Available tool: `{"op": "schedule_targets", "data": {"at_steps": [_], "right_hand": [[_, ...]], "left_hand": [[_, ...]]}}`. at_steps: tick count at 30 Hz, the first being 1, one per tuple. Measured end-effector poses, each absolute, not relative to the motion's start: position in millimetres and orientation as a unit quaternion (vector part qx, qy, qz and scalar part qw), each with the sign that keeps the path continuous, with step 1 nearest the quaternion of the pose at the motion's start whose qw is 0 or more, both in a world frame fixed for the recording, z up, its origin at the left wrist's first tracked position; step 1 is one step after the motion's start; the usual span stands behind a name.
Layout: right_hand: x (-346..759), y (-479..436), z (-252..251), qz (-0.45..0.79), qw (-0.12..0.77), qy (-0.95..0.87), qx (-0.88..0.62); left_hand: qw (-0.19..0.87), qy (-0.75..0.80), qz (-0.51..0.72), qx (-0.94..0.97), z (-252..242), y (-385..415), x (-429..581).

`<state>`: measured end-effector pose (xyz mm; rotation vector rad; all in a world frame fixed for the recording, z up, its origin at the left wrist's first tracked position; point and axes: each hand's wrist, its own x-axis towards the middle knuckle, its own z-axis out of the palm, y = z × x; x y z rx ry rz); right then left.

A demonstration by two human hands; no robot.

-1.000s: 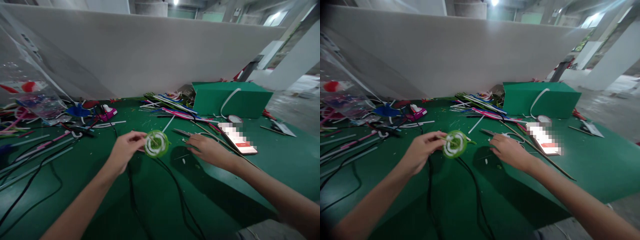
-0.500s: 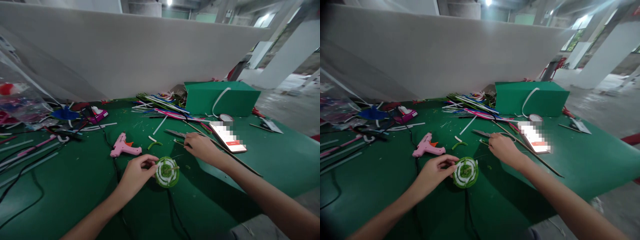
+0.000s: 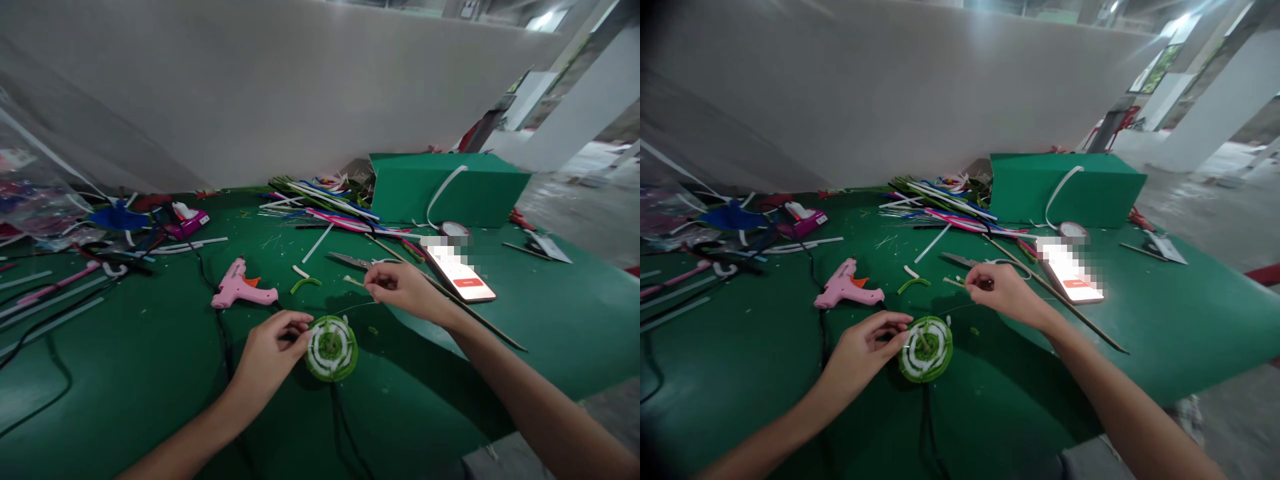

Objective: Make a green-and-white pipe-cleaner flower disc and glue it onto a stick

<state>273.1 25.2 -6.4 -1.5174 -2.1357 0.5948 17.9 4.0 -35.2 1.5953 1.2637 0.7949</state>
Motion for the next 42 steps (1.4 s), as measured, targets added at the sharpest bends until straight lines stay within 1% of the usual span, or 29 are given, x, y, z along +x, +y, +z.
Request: {"op": "schedule_targets", "data": {"at_steps": [4, 7, 10, 15, 19, 21, 24, 26, 28, 30, 32, 34, 39, 42], "right_hand": [[265, 13, 1, 0.358, 0.269, -0.754, -0.481], [256, 8, 4, 0.391, 0.257, -0.756, -0.457], [248, 6, 0, 0.386, 0.271, -0.761, -0.446], [236, 6, -12, 0.341, 0.306, -0.752, -0.474], [231, 8, -19, 0.279, 0.294, -0.789, -0.461], [235, 10, -21, 0.213, 0.287, -0.811, -0.463], [250, 14, -20, 0.088, 0.293, -0.801, -0.515], [264, 19, -17, 0.026, 0.318, -0.760, -0.567], [276, 22, -12, 0.003, 0.355, -0.700, -0.620], [285, 25, -7, 0.040, 0.404, -0.651, -0.642], [287, 25, -2, 0.129, 0.442, -0.627, -0.628], [284, 23, 0, 0.233, 0.450, -0.619, -0.600], [267, 14, -1, 0.436, 0.394, -0.608, -0.534], [260, 11, -3, 0.477, 0.354, -0.614, -0.520]], "left_hand": [[0.466, 0.510, 0.311, 0.653, -36, 4, 17], [0.473, 0.506, 0.308, 0.653, -38, 4, 16], [0.478, 0.506, 0.298, 0.653, -38, 4, 16], [0.499, 0.505, 0.308, 0.633, -37, 3, 16], [0.509, 0.501, 0.310, 0.628, -36, 2, 16], [0.511, 0.502, 0.309, 0.626, -36, 2, 17], [0.513, 0.503, 0.307, 0.624, -36, 2, 17], [0.513, 0.500, 0.308, 0.626, -37, 2, 17], [0.513, 0.498, 0.310, 0.627, -38, 3, 16], [0.511, 0.500, 0.311, 0.626, -37, 4, 16], [0.506, 0.506, 0.312, 0.625, -37, 5, 15], [0.505, 0.512, 0.313, 0.621, -35, 5, 16], [0.516, 0.511, 0.314, 0.612, -35, 5, 16], [0.508, 0.507, 0.310, 0.623, -36, 5, 16]]}}
